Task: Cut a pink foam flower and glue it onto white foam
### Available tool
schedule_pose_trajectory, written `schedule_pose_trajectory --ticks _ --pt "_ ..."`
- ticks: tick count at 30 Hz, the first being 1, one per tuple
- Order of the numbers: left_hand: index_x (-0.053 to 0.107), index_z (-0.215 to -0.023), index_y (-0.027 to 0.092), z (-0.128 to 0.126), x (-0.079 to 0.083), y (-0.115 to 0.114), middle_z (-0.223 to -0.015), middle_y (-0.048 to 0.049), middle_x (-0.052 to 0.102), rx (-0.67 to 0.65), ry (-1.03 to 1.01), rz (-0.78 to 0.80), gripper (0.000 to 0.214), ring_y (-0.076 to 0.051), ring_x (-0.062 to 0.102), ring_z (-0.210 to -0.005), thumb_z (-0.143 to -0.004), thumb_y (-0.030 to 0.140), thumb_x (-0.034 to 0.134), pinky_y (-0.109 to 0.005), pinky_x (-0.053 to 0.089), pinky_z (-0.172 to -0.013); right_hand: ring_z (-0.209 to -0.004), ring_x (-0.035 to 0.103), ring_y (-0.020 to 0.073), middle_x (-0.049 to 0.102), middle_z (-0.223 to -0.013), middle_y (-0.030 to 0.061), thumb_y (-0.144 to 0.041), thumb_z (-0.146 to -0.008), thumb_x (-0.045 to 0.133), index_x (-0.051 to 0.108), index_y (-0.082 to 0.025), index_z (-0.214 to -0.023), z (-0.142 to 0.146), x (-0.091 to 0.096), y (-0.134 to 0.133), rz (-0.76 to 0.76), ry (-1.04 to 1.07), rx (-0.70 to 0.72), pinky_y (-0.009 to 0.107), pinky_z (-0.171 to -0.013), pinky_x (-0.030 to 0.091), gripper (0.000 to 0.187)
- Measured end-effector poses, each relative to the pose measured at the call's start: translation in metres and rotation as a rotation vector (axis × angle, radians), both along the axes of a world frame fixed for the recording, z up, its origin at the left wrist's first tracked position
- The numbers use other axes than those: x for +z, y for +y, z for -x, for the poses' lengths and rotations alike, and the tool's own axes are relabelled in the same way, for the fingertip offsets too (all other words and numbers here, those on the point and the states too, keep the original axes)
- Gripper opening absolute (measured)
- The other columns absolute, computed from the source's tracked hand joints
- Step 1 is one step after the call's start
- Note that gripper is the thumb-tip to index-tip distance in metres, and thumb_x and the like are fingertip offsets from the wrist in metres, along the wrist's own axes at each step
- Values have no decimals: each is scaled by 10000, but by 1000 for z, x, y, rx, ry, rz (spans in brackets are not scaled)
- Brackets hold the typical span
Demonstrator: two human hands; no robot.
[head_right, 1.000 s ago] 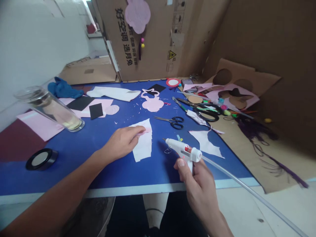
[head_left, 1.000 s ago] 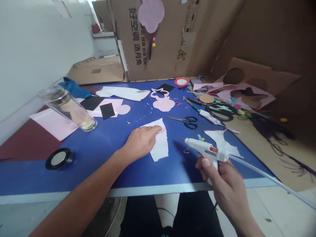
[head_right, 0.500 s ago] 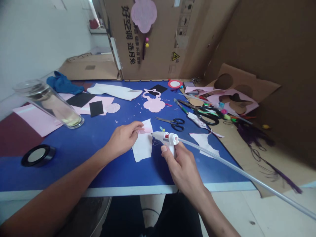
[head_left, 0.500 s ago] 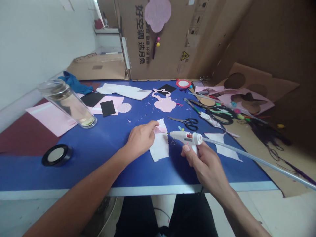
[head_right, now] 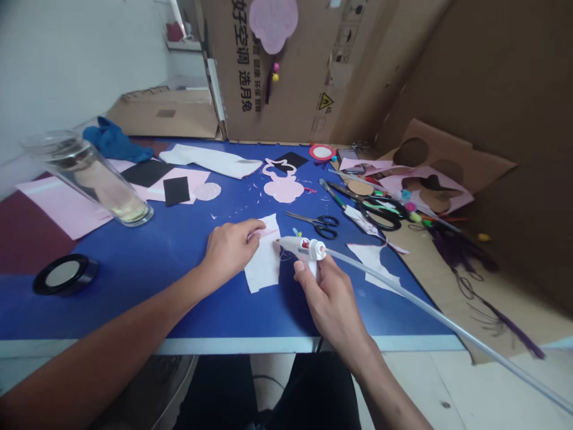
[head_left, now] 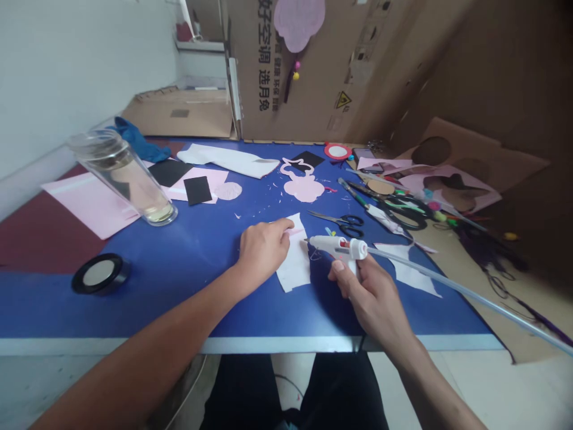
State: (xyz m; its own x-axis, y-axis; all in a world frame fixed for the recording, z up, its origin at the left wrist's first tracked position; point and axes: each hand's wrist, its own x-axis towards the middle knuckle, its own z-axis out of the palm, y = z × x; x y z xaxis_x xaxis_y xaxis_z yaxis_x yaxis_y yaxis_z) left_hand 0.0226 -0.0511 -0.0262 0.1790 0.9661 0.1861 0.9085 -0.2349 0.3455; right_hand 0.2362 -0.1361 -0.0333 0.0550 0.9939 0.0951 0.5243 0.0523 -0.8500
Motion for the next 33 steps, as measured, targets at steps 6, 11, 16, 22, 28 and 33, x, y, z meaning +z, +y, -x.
schedule_pose_trajectory --ticks 6,11,16,22,28,33 --pt "774 -1295 385 -1 1 1 -1113 -18 849 62 -56 29 370 -294 801 -1024 -978 258 632 -411 600 -867 -725 646 232 710 -801 26 -582 -1065 560 693 -229 -985 6 4 9 -24 -78 10 351 -707 471 385" --pt "775 -1289 382 0 2 1 -1115 -17 848 67 -60 47 361 -284 800 -1028 -979 260 635 -404 600 -890 -700 639 230 711 -788 22 -583 -1074 543 681 -236 -993 9 4 14 -34 -113 24 341 -682 457 382" --pt "776 -1299 357 0 2 1 -1088 -38 849 52 -71 61 355 -300 799 -1020 -991 272 621 -421 607 -881 -691 622 228 705 -787 19 -607 -1069 535 640 -246 -957 12 6 16 -17 -139 20 340 -670 443 393" --pt "770 -1320 351 0 4 1 -1106 -49 846 42 -76 61 363 -298 797 -1021 -1000 267 619 -430 609 -896 -629 578 222 677 -731 12 -598 -1071 521 629 -252 -957 16 9 20 -24 -171 39 335 -616 405 380" --pt "763 -1328 345 0 5 0 -1113 -48 846 41 -75 81 372 -294 795 -1032 -991 260 631 -427 609 -908 -632 558 215 657 -728 3 -582 -1075 514 650 -239 -1009 19 10 22 -27 -182 37 332 -620 395 374" --pt "768 -1316 343 0 4 0 -1108 -42 848 38 -71 63 363 -298 798 -1034 -989 265 631 -427 610 -897 -592 503 198 590 -670 -22 -581 -1070 518 654 -234 -1025 18 8 21 -29 -187 12 323 -591 368 375"
